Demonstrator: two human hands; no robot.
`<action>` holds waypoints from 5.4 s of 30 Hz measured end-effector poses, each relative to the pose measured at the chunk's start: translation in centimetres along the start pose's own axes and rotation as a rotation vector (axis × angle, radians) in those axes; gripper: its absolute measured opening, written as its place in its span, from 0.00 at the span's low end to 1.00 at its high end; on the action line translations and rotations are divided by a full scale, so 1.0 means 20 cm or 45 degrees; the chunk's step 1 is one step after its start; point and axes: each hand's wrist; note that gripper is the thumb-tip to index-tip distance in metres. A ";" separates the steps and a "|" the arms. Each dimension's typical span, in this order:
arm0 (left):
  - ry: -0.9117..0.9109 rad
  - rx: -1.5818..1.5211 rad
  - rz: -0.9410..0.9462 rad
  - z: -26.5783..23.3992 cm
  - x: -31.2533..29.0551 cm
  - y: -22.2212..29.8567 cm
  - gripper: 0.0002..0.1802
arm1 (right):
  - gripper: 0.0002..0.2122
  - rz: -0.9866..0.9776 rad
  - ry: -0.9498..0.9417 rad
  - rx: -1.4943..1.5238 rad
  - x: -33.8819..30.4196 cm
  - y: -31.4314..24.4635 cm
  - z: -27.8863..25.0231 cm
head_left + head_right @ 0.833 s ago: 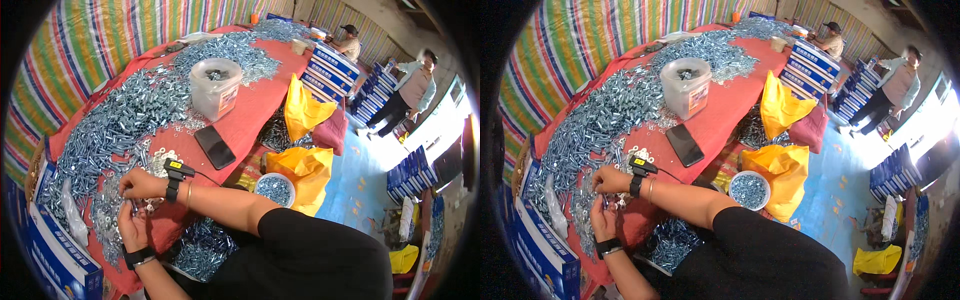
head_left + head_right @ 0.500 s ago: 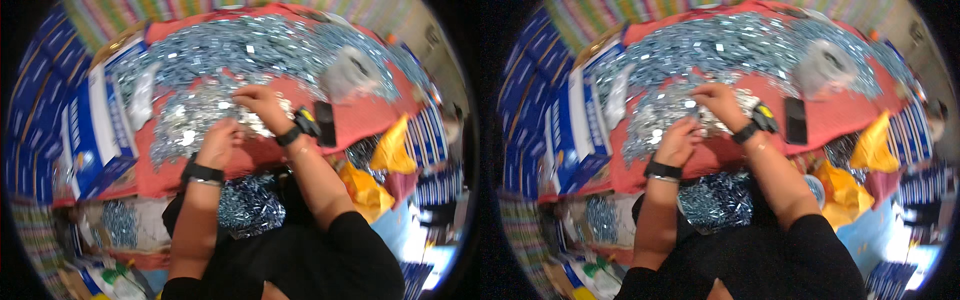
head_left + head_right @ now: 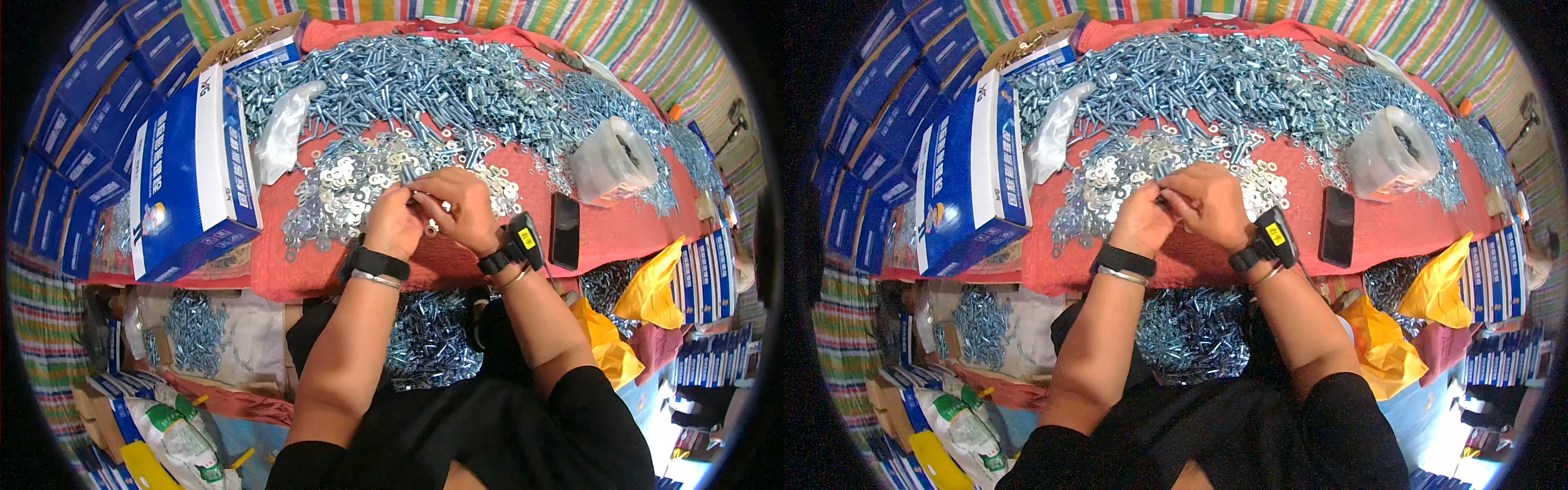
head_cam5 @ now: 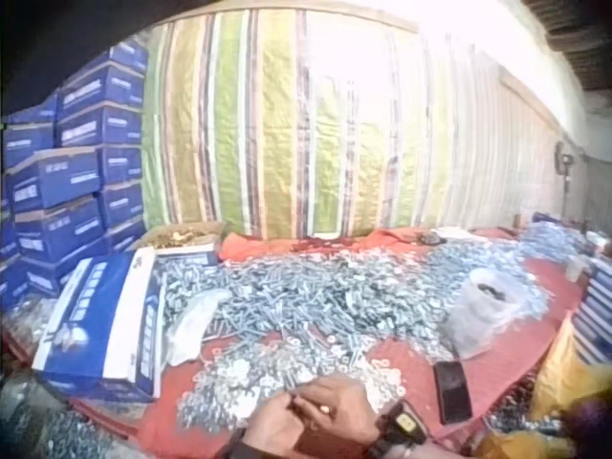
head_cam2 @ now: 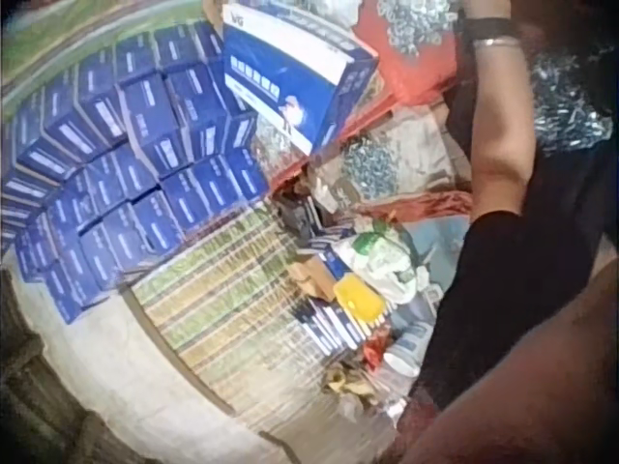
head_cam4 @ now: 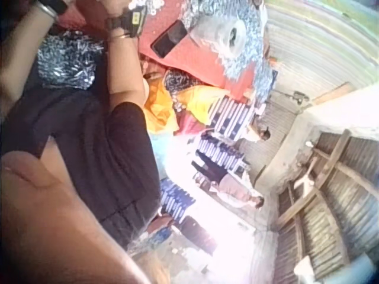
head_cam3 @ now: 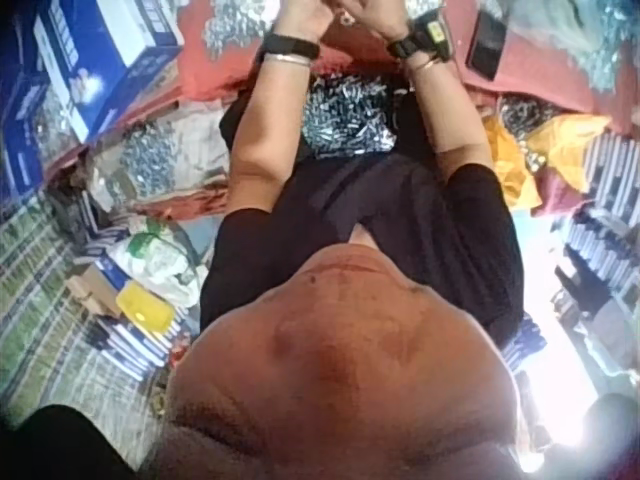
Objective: Assembling bolts by putting washers onto them.
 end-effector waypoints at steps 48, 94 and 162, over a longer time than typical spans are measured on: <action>0.159 0.557 0.010 0.08 -0.09 -0.08 0.07 | 0.09 0.710 -0.147 -0.229 -0.05 0.76 0.11; 0.190 0.541 0.027 0.12 -0.08 -0.13 0.08 | 0.08 0.717 -0.354 -0.256 -0.24 1.00 -0.28; 0.180 0.615 0.070 0.09 -0.06 -0.09 0.07 | 0.16 0.886 -0.141 1.229 0.05 0.28 -0.02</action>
Point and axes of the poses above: each hand's wrist, its own x-axis towards the middle knuckle, its own z-axis out of the palm, y = z × x
